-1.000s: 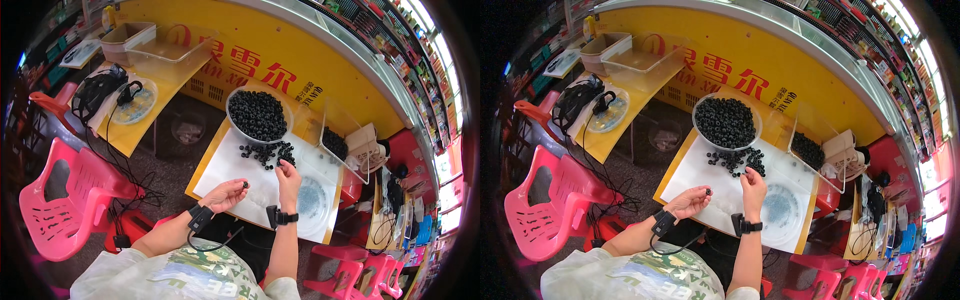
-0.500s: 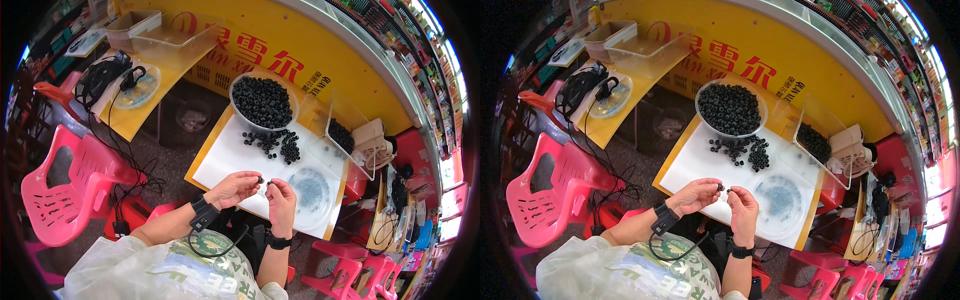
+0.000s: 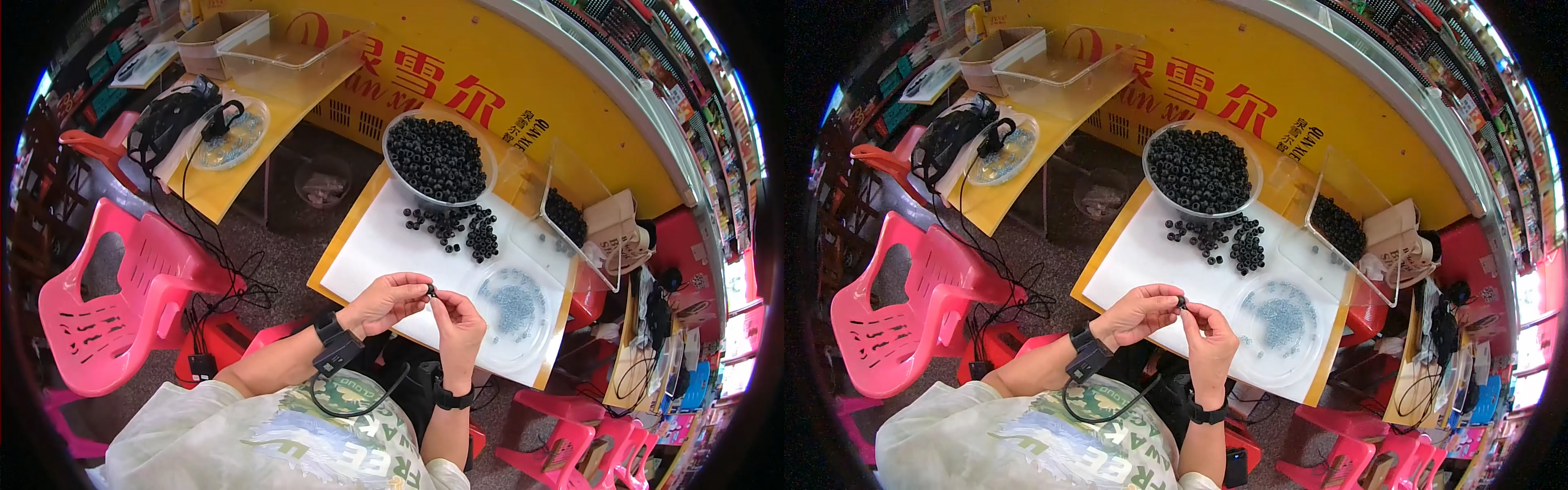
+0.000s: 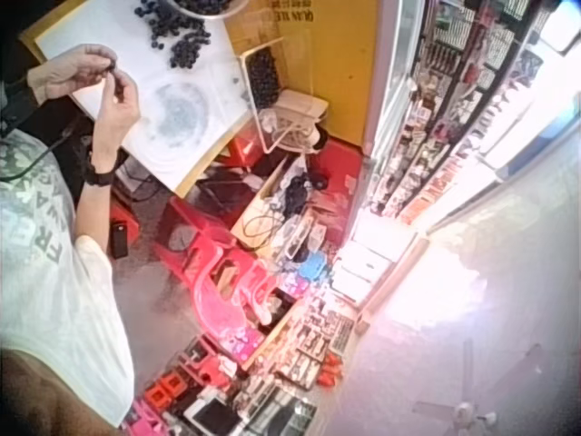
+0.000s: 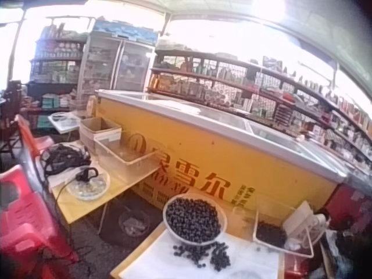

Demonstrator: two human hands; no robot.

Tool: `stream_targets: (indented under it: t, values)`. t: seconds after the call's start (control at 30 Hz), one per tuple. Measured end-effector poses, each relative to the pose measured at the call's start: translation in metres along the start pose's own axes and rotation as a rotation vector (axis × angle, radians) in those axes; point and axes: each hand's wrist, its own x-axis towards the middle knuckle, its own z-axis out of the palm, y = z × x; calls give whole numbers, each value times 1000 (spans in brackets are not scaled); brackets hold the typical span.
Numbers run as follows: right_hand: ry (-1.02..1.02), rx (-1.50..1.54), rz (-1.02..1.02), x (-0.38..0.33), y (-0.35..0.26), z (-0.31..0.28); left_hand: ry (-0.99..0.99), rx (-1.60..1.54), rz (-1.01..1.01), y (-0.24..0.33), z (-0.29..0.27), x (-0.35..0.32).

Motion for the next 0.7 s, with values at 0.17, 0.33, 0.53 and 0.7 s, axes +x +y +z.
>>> stream_targets:
  t: [0.17,0.33,0.53,0.7]
  values:
    - [32,-188,-141,-4,-2,5,-22,74,29,2,2,-1]
    - [65,-144,-192,-7,7,7,-38,115,30,2,2,-3]
    - [-38,-180,-158,-7,0,0,-148,148,-13,5,-9,-3]
    - [-220,-239,-211,-3,-11,-12,-173,113,-95,2,-12,-7]
